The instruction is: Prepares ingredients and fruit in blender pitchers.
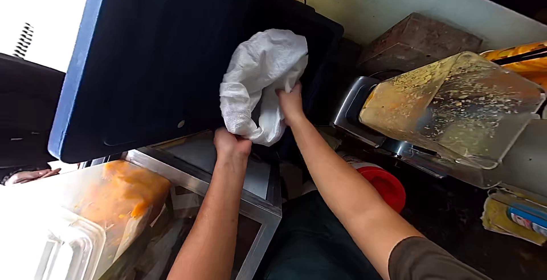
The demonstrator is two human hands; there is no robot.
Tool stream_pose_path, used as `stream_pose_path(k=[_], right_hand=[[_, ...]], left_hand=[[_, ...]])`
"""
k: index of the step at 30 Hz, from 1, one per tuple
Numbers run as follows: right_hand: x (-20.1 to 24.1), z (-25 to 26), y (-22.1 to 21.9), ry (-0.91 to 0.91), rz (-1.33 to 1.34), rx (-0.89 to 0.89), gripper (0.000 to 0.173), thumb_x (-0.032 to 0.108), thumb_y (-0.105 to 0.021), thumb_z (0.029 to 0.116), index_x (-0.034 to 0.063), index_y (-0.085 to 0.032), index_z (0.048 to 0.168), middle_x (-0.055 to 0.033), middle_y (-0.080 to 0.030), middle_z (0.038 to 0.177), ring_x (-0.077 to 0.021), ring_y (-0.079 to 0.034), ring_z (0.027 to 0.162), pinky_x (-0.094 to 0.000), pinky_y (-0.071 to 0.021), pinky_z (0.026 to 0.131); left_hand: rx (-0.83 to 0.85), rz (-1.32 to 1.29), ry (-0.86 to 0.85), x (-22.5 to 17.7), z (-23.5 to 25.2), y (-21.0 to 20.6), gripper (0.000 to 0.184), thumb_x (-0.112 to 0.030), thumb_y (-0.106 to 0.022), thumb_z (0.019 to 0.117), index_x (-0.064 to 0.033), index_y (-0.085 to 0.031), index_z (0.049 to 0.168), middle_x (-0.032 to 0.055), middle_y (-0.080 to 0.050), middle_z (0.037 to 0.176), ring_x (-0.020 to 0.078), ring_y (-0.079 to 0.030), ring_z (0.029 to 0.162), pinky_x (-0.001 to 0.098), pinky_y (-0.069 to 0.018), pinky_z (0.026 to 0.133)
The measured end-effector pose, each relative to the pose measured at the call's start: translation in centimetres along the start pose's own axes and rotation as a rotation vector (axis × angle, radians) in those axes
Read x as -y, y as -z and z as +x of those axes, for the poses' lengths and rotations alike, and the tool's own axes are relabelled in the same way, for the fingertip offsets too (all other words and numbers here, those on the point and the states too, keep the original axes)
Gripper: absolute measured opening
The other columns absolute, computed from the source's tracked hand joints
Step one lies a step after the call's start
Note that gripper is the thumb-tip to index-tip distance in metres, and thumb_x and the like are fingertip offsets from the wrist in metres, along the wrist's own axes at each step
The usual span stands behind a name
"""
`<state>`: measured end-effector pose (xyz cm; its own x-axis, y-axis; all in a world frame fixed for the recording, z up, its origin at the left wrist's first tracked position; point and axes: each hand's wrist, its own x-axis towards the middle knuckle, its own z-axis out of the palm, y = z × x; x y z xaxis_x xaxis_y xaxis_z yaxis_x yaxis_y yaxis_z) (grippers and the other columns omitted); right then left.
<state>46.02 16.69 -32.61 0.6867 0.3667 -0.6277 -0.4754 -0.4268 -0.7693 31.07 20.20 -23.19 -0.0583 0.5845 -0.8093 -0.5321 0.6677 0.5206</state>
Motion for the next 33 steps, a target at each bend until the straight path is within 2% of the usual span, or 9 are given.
stream_pose_path(k=[2,5,11,13,20,24,27,30,33], right_hand=[[-1.8,1.3,-1.2,-0.264,0.484,0.091,0.034,0.018,-0.046,0.1042,0.0110,-0.056,0.136,-0.0126,-0.066,0.122,-0.0246,-0.063,0.111,-0.0491,-0.0551,0.089],[-2.9,2.0,1.8,-0.326,1.109,0.273,0.066,0.062,-0.014,0.1039,0.0191,-0.049,0.139,-0.0087,-0.063,0.128,-0.0262,-0.060,0.119,-0.0567,-0.0507,0.097],[-3.2,-1.2,4.5,-0.109,0.560,0.380,0.055,0.047,-0.015,0.1110,0.0170,-0.048,0.144,-0.0038,-0.062,0.133,-0.0163,-0.060,0.122,-0.0441,-0.0526,0.101],[-2.3,-2.2,3.3,-0.034,0.253,0.457,0.050,0.042,-0.027,0.1095,0.0126,-0.055,0.138,-0.0057,-0.066,0.126,-0.0155,-0.064,0.114,-0.0434,-0.0553,0.095],[1.7,6.7,5.7,-0.146,0.876,0.395,0.046,0.050,-0.033,0.1036,0.0159,-0.059,0.120,-0.0068,-0.069,0.109,-0.0207,-0.068,0.102,-0.0484,-0.0574,0.087],[1.7,10.4,5.1,0.028,0.081,-0.158,0.053,0.046,-0.038,0.1061,0.0042,-0.067,0.123,-0.0160,-0.068,0.120,-0.0278,-0.064,0.115,-0.0529,-0.0534,0.096],[5.4,5.7,5.9,0.446,-0.361,-0.258,0.048,0.041,-0.049,0.1041,0.0063,-0.063,0.134,-0.0197,-0.060,0.133,-0.0327,-0.055,0.127,-0.0490,-0.0437,0.109],[7.7,-3.4,5.8,0.974,-0.293,-0.020,0.028,0.019,-0.047,0.1062,-0.0016,-0.065,0.111,-0.0149,-0.064,0.110,-0.0215,-0.063,0.105,-0.0367,-0.0549,0.092],[4.2,-6.9,4.2,1.020,-0.584,0.363,0.033,0.024,-0.046,0.1047,0.0061,-0.073,0.111,-0.0092,-0.071,0.112,-0.0229,-0.065,0.108,-0.0460,-0.0508,0.097]], left_hand=[[-0.058,-0.028,-0.020,0.4,1.3,-0.9,0.055,-0.051,-0.026,0.1032,-0.0118,-0.051,0.132,0.0139,-0.061,0.128,0.0314,-0.060,0.117,0.0623,-0.0511,0.092],[-0.172,0.243,-0.170,-1.7,3.4,-0.5,0.079,-0.074,-0.027,0.0987,-0.0200,-0.033,0.156,0.0128,-0.046,0.154,0.0325,-0.048,0.139,0.0642,-0.0451,0.105],[0.385,1.717,-1.215,1.8,-1.9,-1.6,0.094,-0.076,-0.056,0.0886,-0.0176,-0.036,0.160,0.0232,-0.024,0.166,0.0420,-0.021,0.154,0.0694,-0.0204,0.120],[0.483,1.980,-1.030,3.6,2.0,-2.0,0.091,-0.081,-0.054,0.0861,-0.0342,-0.033,0.161,0.0136,-0.024,0.169,0.0395,-0.022,0.155,0.0765,-0.0235,0.113],[0.504,1.172,-0.055,-2.4,9.9,-1.8,0.048,-0.046,-0.051,0.1059,-0.0065,-0.064,0.129,0.0136,-0.071,0.111,0.0250,-0.070,0.102,0.0490,-0.0592,0.090],[0.324,0.334,-0.125,-8.1,6.3,-2.3,0.040,-0.042,-0.040,0.1067,-0.0146,-0.053,0.133,0.0098,-0.065,0.125,0.0271,-0.064,0.117,0.0554,-0.0534,0.096],[0.191,0.631,-0.415,-6.5,0.8,-1.8,0.051,-0.044,-0.043,0.1086,-0.0115,-0.044,0.149,0.0095,-0.061,0.138,0.0230,-0.062,0.124,0.0481,-0.0541,0.101],[-0.063,0.972,-0.792,-2.8,-3.2,2.0,0.103,-0.061,-0.069,0.0907,-0.0140,-0.013,0.164,0.0220,-0.036,0.156,0.0328,-0.045,0.138,0.0532,-0.0445,0.108],[-0.124,0.766,-0.289,1.1,-4.0,2.0,0.108,-0.051,-0.080,0.0857,-0.0170,-0.012,0.162,0.0184,-0.039,0.157,0.0319,-0.046,0.141,0.0562,-0.0470,0.108]])
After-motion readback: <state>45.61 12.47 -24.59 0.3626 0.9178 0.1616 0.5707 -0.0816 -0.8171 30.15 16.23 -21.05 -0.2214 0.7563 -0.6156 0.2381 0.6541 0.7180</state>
